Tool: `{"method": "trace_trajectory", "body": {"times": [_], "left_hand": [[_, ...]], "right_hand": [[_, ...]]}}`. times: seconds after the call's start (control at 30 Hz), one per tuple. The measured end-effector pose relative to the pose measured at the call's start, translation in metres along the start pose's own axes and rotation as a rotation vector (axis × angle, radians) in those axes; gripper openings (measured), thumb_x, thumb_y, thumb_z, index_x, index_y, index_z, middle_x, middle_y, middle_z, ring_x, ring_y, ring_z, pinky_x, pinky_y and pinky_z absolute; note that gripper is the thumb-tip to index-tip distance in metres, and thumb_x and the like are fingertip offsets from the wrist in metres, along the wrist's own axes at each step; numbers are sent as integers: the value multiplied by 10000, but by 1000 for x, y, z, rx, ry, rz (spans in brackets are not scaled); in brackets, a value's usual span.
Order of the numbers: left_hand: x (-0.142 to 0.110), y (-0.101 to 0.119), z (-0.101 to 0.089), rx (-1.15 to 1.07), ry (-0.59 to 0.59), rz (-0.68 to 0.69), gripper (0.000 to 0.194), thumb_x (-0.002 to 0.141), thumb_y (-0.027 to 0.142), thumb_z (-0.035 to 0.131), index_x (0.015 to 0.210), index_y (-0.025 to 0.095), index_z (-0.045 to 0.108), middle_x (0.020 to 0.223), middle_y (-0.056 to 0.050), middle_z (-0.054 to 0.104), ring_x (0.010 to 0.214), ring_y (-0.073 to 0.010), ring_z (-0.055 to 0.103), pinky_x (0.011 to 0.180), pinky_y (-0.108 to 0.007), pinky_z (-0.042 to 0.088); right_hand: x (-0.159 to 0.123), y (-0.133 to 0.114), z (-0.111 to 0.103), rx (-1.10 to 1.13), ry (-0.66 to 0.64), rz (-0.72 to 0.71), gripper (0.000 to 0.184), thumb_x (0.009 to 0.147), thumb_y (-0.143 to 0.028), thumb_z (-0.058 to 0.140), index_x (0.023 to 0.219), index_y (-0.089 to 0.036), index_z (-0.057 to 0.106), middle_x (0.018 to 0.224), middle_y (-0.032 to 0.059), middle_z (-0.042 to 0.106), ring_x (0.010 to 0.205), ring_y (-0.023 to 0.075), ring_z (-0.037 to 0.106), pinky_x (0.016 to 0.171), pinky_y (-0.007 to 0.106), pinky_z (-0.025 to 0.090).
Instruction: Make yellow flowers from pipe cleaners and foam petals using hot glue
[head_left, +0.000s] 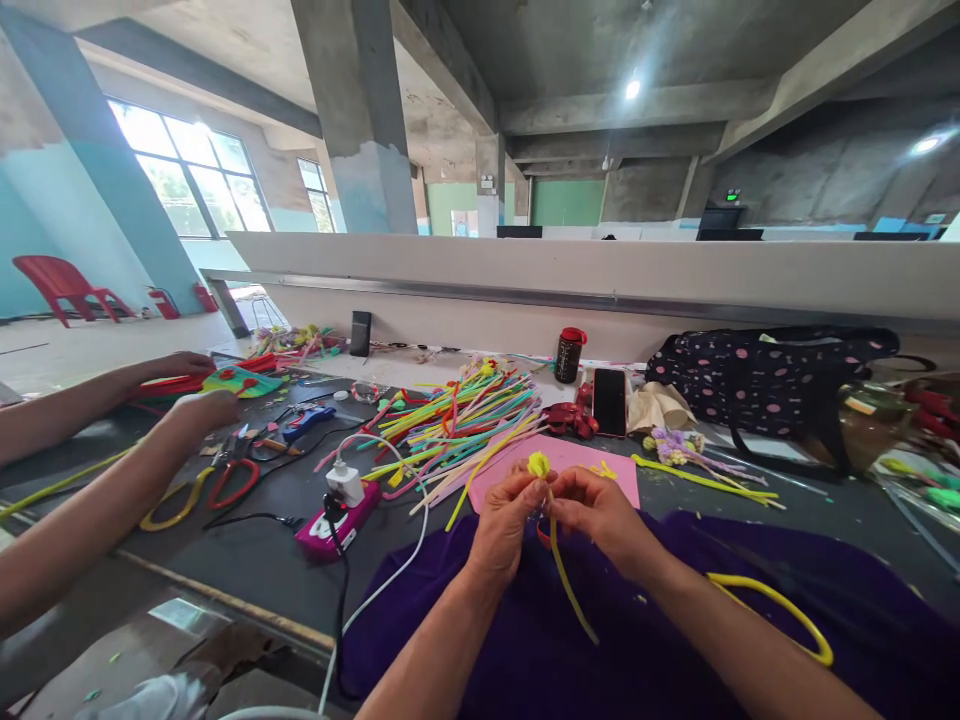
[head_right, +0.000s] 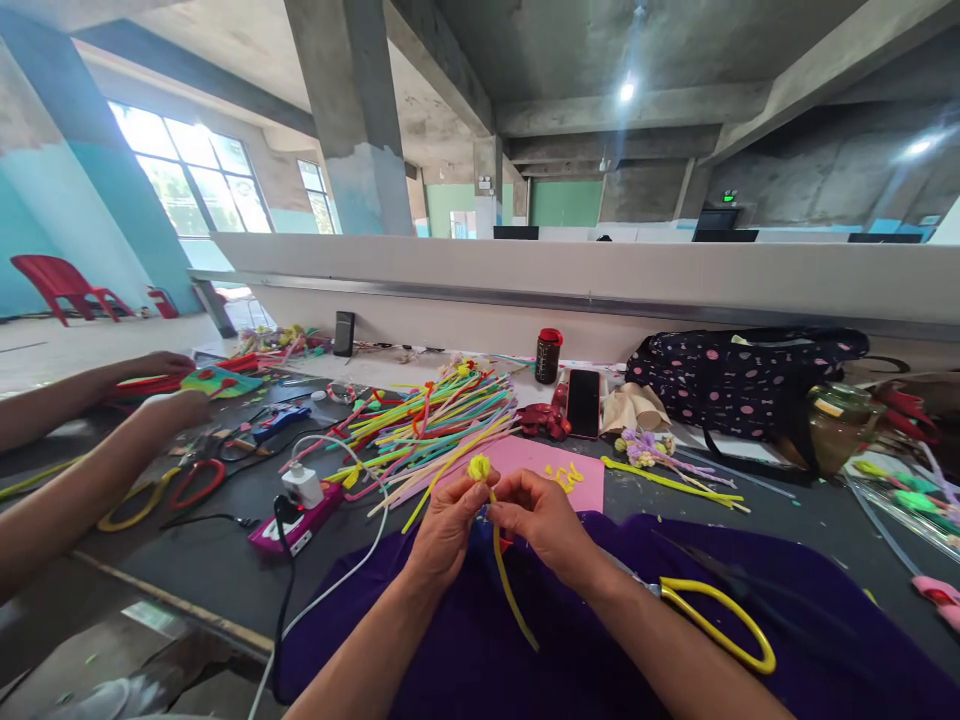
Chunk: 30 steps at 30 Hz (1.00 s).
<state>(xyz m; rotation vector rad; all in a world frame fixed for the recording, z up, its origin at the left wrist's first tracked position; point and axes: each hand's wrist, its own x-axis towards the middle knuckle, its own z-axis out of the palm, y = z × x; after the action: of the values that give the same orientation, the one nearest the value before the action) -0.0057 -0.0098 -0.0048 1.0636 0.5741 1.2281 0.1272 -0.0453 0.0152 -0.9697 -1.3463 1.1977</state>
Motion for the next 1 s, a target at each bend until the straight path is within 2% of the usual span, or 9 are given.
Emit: {"method": "trace_trajectory", "body": {"times": [0.1,0.17,0.27,0.4,0.57,0.73,1.0], "left_hand": [[-2,2,2,67,-17,43,171,670,294,681,768,159,718,855,-44,633,901,-180,538,822,-266,403],[-3,5,4,48,-55,2,218,663,286,688,843,164,708,859,-45,643,882,-182,557,810,-273,409],[-4,11,6,-52,-114,-70,421,596,284,739,997,183,661,958,-66,652,904,-201,576,811,-290,419],[-3,19,3,-168,-135,-50,620,547,265,768,1136,202,584,1035,-97,643,932,-214,578,797,-294,431],[-1,19,-4,-140,-108,-26,502,584,181,740,1072,200,623,965,-82,668,815,-181,597,725,-283,452],[-1,17,-5,-112,-120,2,364,615,133,709,972,186,665,901,-66,678,674,-127,577,566,-216,429],[-2,19,-3,-106,-95,-12,329,589,158,729,915,171,683,869,-69,687,663,-134,597,536,-207,436]], "right_hand": [[-1,0,2,-73,-5,-56,238,716,-391,655,689,-172,564,553,-49,500,506,95,444,500,227,354],[-2,-2,2,-135,20,-107,217,734,-377,637,688,-174,579,551,-49,487,506,93,433,491,223,341],[-2,-6,-2,-219,56,-119,185,742,-362,625,725,-179,611,564,-46,488,490,90,422,463,216,328],[-2,-9,-5,-302,39,-85,170,745,-343,610,716,-176,626,583,-34,523,472,90,434,453,218,334],[-2,-7,-5,-321,-1,-79,147,745,-307,608,688,-172,609,548,-43,519,454,83,433,449,213,318],[-4,-9,-5,-370,-11,-98,168,752,-323,606,688,-169,627,560,-37,554,491,89,448,465,210,322],[-4,-9,-6,-405,-15,-122,156,759,-311,606,696,-174,641,584,-28,587,511,101,479,486,214,337]]}}
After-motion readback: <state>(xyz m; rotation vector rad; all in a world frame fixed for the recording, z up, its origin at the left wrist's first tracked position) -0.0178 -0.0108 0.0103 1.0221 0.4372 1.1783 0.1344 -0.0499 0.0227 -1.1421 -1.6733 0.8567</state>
